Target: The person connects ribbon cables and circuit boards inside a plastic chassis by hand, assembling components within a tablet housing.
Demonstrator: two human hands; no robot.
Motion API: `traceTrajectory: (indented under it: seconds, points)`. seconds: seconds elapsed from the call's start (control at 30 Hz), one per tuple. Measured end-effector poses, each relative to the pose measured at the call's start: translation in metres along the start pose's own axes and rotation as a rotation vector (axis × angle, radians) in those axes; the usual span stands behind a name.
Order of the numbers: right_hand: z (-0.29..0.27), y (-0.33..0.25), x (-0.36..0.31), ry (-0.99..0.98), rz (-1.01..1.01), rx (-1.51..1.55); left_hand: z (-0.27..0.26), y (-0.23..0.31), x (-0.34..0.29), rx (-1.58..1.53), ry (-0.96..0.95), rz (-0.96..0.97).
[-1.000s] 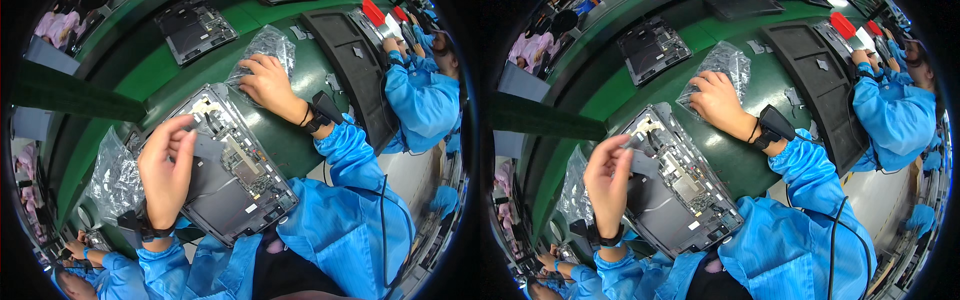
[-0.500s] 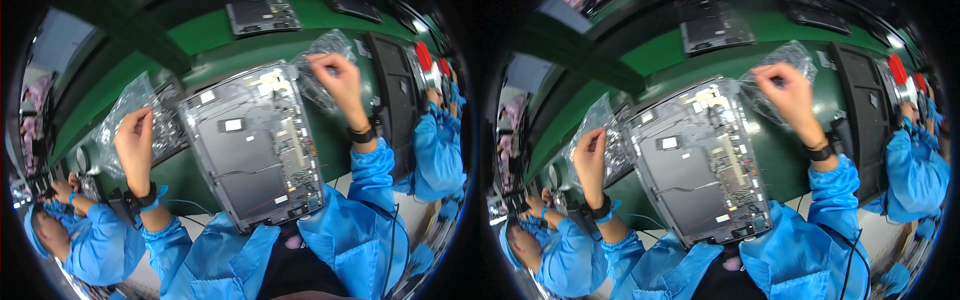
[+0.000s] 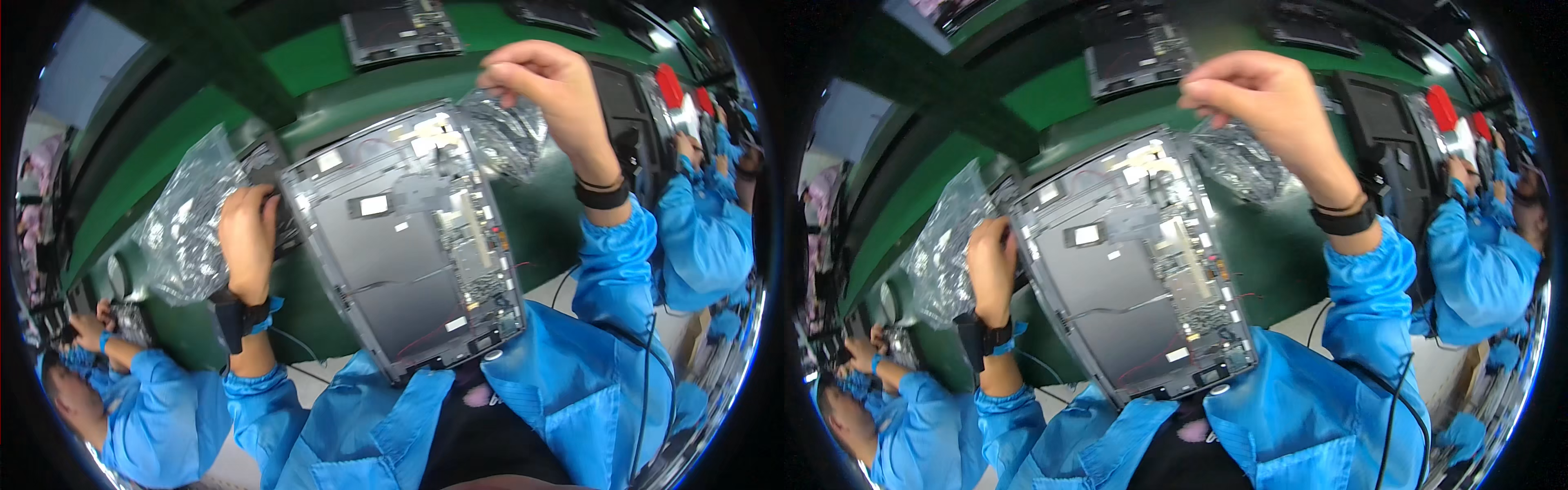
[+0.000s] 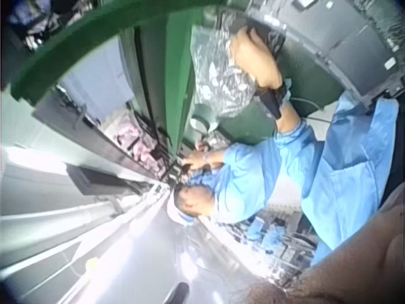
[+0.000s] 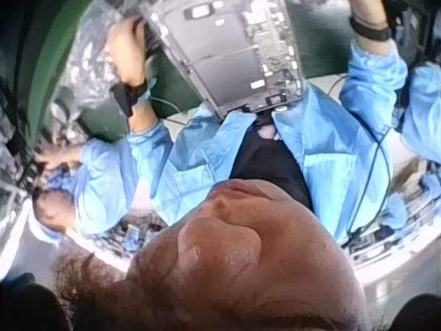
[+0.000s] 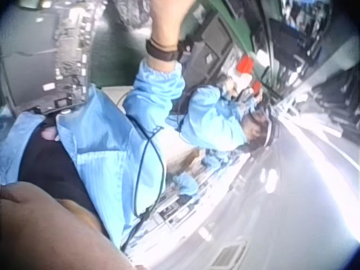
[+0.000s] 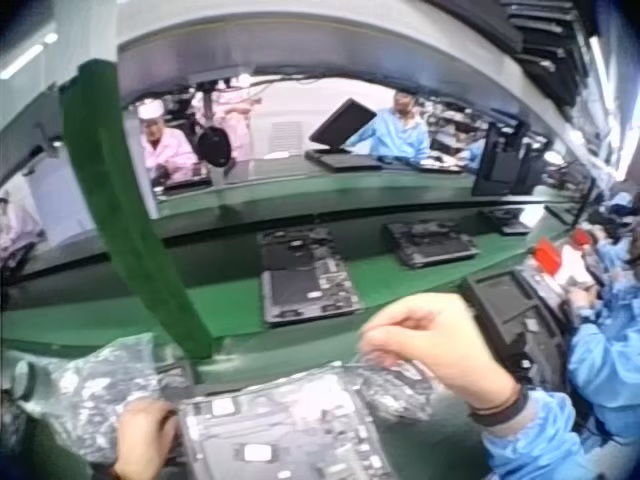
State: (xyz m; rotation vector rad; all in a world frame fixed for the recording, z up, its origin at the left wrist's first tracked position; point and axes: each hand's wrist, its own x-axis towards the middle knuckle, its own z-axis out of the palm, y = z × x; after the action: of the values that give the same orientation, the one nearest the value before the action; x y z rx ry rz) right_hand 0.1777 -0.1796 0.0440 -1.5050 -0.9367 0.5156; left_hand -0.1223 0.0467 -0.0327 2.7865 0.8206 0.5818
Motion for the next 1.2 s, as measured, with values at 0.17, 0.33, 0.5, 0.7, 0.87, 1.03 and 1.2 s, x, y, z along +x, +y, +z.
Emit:
traceTrajectory:
  seconds: [0.17,0.33,0.5,0.7,0.87,1.03,1.2]
  points:
    - [0.014,-0.005,0.004,-0.145,-0.090,-0.223,-0.002,-0.001,0.006,-0.102,-0.110,-0.104]
    - [0.018,0.018,-0.001,-0.110,-0.238,-0.441,0.005,-0.003,0.009,-0.136,-0.020,0.030]
    - [0.025,0.025,-0.006,-0.111,-0.171,-0.392,-0.001,0.008,0.003,-0.444,0.091,-0.308]
    - [0.026,0.019,-0.004,-0.045,0.081,-0.058,-0.038,0.051,0.003,-1.021,0.222,-0.352]
    - [0.031,-0.011,-0.017,-0.067,0.001,-0.650,-0.051,0.078,0.007,-1.253,0.117,-0.237]
    - [0.043,0.001,-0.017,0.026,-0.256,-0.797,-0.044,0.112,0.022,-1.434,0.013,-0.378]
    - [0.055,0.009,-0.017,0.087,-0.273,-0.904,-0.027,0.106,0.027,-1.316,0.023,-0.144]
